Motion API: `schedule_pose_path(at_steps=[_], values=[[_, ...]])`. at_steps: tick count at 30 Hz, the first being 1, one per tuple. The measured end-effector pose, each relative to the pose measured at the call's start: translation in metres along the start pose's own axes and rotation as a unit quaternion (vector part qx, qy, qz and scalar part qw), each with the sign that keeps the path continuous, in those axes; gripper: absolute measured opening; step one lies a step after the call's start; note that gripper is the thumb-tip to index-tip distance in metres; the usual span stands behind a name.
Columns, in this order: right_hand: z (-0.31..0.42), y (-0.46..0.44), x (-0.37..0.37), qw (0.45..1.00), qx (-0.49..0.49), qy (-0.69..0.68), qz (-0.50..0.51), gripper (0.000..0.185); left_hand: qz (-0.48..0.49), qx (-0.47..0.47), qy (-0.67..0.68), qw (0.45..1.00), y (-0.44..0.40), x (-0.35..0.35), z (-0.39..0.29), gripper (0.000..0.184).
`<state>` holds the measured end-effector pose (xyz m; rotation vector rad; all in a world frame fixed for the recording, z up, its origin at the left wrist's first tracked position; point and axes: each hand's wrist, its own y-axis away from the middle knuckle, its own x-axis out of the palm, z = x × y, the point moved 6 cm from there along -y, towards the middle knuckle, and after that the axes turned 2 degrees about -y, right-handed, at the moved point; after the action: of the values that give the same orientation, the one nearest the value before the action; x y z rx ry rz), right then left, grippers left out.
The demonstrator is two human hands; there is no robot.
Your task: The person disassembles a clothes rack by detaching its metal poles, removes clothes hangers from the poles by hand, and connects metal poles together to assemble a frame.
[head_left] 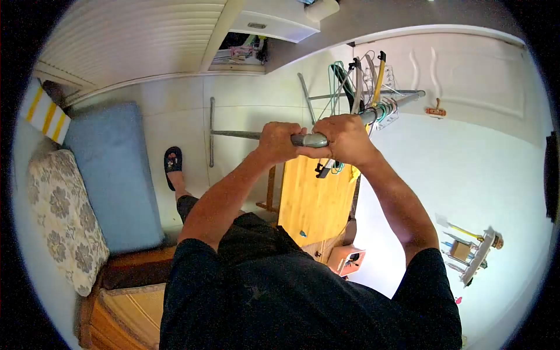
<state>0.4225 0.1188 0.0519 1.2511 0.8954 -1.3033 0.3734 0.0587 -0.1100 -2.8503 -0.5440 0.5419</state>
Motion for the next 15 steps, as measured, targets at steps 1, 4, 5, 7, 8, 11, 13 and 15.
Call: schedule_pose_path(at_steps=[1,4,5,7,8,11,13,15], values=[[0.0,0.0,0.001,1.0,0.008,-0.002,0.007,0.056,-0.048,-0.011,0.042,0.998,0.001,-0.002,0.002,0.033],[-0.001,-0.003,0.004,1.0,0.006,0.023,-0.01,0.059,-0.122,-0.037,0.086,0.988,0.006,-0.007,0.004,0.039],[0.0,-0.008,0.005,0.999,0.005,0.029,-0.023,0.06,-0.151,-0.05,0.088,0.983,0.008,-0.013,0.006,0.043],[0.0,-0.007,0.003,0.999,0.015,0.037,-0.002,0.06,-0.161,-0.019,0.032,0.986,0.011,-0.021,-0.007,0.043],[0.003,-0.008,0.0,0.999,0.006,0.029,-0.012,0.053,-0.158,-0.033,0.029,0.987,0.01,-0.02,-0.007,0.043],[0.006,-0.011,-0.006,0.999,-0.014,0.02,-0.048,0.045,-0.177,-0.018,0.021,0.984,0.003,-0.014,0.0,0.044],[0.005,-0.01,-0.006,0.999,-0.004,0.01,-0.036,0.043,-0.177,0.0,0.014,0.984,0.003,-0.015,-0.003,0.044],[0.006,-0.011,-0.005,1.0,0.003,0.0,-0.022,0.042,-0.146,-0.003,0.015,0.989,0.001,-0.012,0.001,0.043]])
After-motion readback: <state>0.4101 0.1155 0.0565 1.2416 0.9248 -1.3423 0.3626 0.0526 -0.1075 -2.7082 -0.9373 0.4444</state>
